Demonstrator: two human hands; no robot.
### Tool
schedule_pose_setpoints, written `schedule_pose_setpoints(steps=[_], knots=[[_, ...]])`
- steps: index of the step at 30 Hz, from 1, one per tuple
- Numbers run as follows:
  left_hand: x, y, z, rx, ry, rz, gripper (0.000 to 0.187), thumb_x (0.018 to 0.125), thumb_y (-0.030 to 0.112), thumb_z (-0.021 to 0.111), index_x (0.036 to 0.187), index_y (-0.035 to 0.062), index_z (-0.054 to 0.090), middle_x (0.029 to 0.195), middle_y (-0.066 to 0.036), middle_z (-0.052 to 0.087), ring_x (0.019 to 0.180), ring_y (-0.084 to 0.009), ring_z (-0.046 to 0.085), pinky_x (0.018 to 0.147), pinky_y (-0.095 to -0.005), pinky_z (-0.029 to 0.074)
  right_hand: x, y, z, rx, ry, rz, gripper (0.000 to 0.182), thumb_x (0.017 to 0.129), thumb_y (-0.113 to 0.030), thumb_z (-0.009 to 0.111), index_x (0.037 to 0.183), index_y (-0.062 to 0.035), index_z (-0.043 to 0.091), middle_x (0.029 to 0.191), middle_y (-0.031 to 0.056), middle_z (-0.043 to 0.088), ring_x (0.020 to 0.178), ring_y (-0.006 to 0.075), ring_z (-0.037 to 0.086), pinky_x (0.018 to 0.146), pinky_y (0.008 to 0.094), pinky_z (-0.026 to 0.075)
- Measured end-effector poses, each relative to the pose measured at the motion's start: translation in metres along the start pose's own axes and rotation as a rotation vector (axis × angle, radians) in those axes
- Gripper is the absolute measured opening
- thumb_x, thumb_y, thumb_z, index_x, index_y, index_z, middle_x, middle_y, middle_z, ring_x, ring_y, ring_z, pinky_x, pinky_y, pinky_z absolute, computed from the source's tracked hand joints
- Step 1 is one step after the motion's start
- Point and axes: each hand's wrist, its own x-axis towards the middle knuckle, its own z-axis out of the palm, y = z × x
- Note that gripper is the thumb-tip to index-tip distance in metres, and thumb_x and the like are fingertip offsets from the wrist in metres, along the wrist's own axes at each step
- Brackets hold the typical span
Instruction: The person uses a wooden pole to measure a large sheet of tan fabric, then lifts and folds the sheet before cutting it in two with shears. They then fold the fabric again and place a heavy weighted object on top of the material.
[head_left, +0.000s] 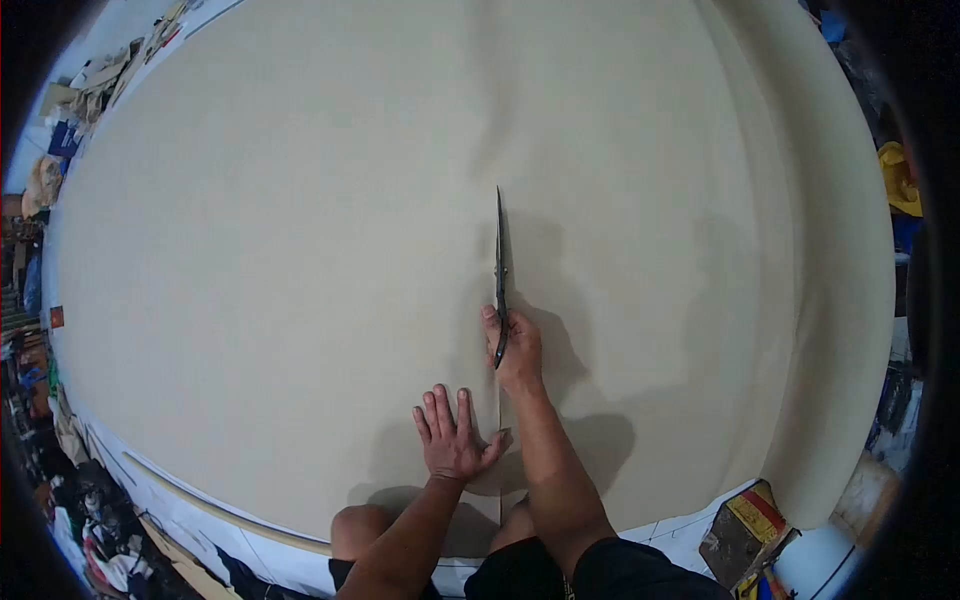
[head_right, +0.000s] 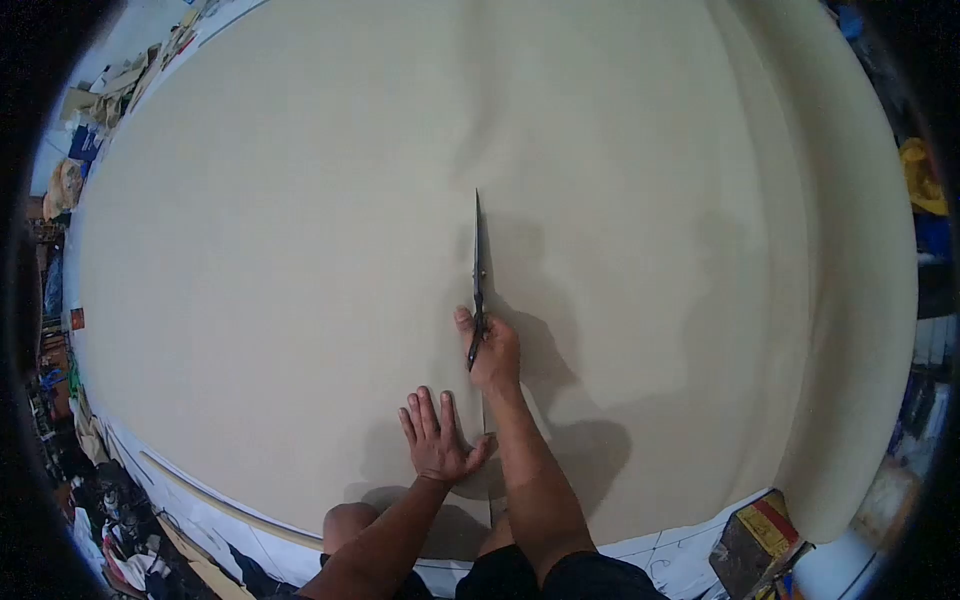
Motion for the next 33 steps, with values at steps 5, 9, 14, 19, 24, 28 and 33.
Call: schedule_pose_setpoints(steps=[5, 9, 14, 19, 24, 28, 33], knots=[[-0.004, -0.001, 0.003, 0.026, -0.006, 0.000, 0.098, 0.080, 0.066, 0.052, 0.151, 0.0065, 0.020, 0.153, -0.031, 0.013, 0.143, -0.0459, 0.011, 0.111, -0.0637, 0.009, 0.007, -0.003, -0.003, -0.062, 0.013, -0.030, 0.046, 0.088, -0.051, 0.064, 0.069, -0.0109, 0.050, 0.054, -0.0041, 0.043, 0.046, 0.0076, 0.043, 0.043, 0.0260, 0.036], [-0.003, -0.001, 0.003, 0.042, -0.073, -0.025, 0.100, 0.078, 0.066, 0.055, 0.150, 0.0065, 0.020, 0.153, -0.031, 0.013, 0.143, -0.0462, 0.011, 0.111, -0.0633, 0.008, 0.046, -0.048, -0.003, -0.129, -0.064, -0.080, 0.050, 0.086, -0.056, 0.064, 0.068, -0.0113, 0.049, 0.054, -0.0037, 0.043, 0.045, 0.0082, 0.042, 0.045, 0.0271, 0.038], [-0.003, -0.002, 0.004, 0.052, -0.003, 0.007, 0.101, 0.075, 0.064, 0.058, 0.148, 0.0026, 0.025, 0.151, -0.032, 0.016, 0.143, -0.0474, 0.011, 0.110, -0.0647, 0.010, 0.120, -0.079, 0.014, -0.036, -0.056, -0.065, 0.050, 0.086, -0.054, 0.066, 0.065, -0.0126, 0.047, 0.053, -0.0040, 0.043, 0.044, 0.0084, 0.041, 0.043, 0.0261, 0.036], [-0.003, 0.000, -0.001, 0.034, -0.065, -0.042, 0.094, 0.078, 0.068, 0.052, 0.146, 0.0046, 0.033, 0.150, -0.032, 0.021, 0.141, -0.0478, 0.017, 0.110, -0.0653, 0.012, 0.113, -0.084, 0.014, -0.103, -0.014, -0.140, 0.049, 0.085, -0.052, 0.067, 0.066, -0.0123, 0.047, 0.053, -0.0044, 0.042, 0.043, 0.0081, 0.041, 0.041, 0.0254, 0.035], [-0.001, 0.000, -0.001, 0.061, -0.095, -0.031, 0.097, 0.076, 0.067, 0.056, 0.145, 0.0043, 0.033, 0.151, -0.032, 0.018, 0.142, -0.0475, 0.015, 0.110, -0.0664, 0.011, 0.117, -0.088, 0.018, -0.058, -0.013, -0.066, 0.049, 0.085, -0.053, 0.067, 0.066, -0.0115, 0.049, 0.053, -0.0034, 0.043, 0.043, 0.0092, 0.042, 0.041, 0.0262, 0.035], [-0.004, -0.001, 0.003, 0.034, -0.109, -0.043, 0.097, 0.075, 0.066, 0.058, 0.145, 0.0037, 0.033, 0.151, -0.032, 0.017, 0.142, -0.0475, 0.013, 0.110, -0.0669, 0.011, 0.156, -0.112, 0.017, -0.127, -0.090, -0.132, 0.064, 0.082, -0.068, 0.059, 0.059, -0.0093, 0.046, 0.052, -0.0010, 0.044, 0.045, 0.0140, 0.047, 0.044, 0.0321, 0.040], [-0.001, -0.002, 0.003, 0.037, -0.060, -0.018, 0.098, 0.075, 0.065, 0.060, 0.145, 0.0025, 0.033, 0.150, -0.034, 0.019, 0.142, -0.0483, 0.013, 0.109, -0.0675, 0.012, 0.192, -0.158, 0.029, 0.042, -0.128, -0.049, 0.053, 0.084, -0.058, 0.065, 0.066, -0.0111, 0.049, 0.056, -0.0019, 0.044, 0.043, 0.0106, 0.042, 0.042, 0.0275, 0.035]])
